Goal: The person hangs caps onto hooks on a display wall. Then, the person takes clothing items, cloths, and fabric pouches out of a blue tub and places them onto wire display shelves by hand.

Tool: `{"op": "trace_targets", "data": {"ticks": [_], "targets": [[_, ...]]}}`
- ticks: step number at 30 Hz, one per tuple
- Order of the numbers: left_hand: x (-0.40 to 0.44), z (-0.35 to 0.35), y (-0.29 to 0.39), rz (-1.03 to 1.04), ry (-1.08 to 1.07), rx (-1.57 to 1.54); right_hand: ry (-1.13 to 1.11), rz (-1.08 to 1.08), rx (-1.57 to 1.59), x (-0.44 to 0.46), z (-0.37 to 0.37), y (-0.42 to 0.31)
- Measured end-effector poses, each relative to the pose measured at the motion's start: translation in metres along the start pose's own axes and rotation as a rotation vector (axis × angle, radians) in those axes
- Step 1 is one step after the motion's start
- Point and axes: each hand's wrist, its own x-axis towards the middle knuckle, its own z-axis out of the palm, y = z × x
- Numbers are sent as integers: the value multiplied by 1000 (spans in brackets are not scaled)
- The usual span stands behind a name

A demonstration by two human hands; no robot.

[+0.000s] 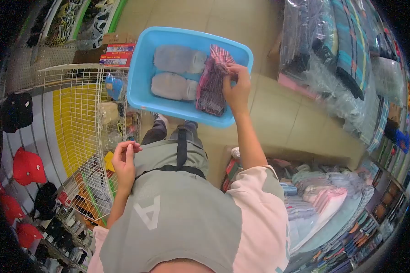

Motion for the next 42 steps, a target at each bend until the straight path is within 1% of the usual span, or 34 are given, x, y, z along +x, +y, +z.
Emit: {"op": "trace_targets", "data": {"ticks": [1,4,5,6,8,10,11,14,17,20,23,26,29,32,33,36,37,40,41,42], "targets": [[2,0,0,4,-8,3,-42,-89,-78,-2,-3,1],[8,-3,-2,20,-28,-4,-166,-213,-250,-26,9,27],[10,-3,-3,24,-26,-16,-261,-156,-365,-44,16,58],[12,-4,-4,28,-21,-30,-407,-31,-411,-62,19,79],[14,-5,0,35,-17,-24,-623,182,-516,-94,26,123],[14,-6,0,29,-4,-24,-697,330,-613,-125,33,158],[14,-6,-1,24,2,-27,-733,405,-662,-135,34,164],[10,-3,-2,8,16,-37,-879,470,-705,-119,33,130],[9,2,-4,-6,-1,-41,-843,377,-680,-118,36,127],[11,2,-3,-1,-17,-25,-854,301,-696,-116,41,114],[14,3,-2,-2,-22,0,-747,174,-744,-125,46,132],[14,5,-1,-16,-20,-4,-920,373,-728,-118,49,154],[14,10,0,-21,-20,-11,-864,415,-584,-99,40,129],[15,12,4,-12,-45,2,-731,439,-597,-75,34,97],[17,12,7,-4,-65,12,-640,403,-528,-70,34,90],[28,15,16,70,-130,95,-445,489,-242,-48,31,57],[34,18,21,103,-154,132,-391,468,-137,-42,31,46],[51,41,38,194,-199,143,-395,480,55,-28,29,-5],[56,51,44,250,-187,159,-394,499,286,-24,29,-35],[60,62,50,308,-175,174,-408,503,394,-22,31,-62]]}}
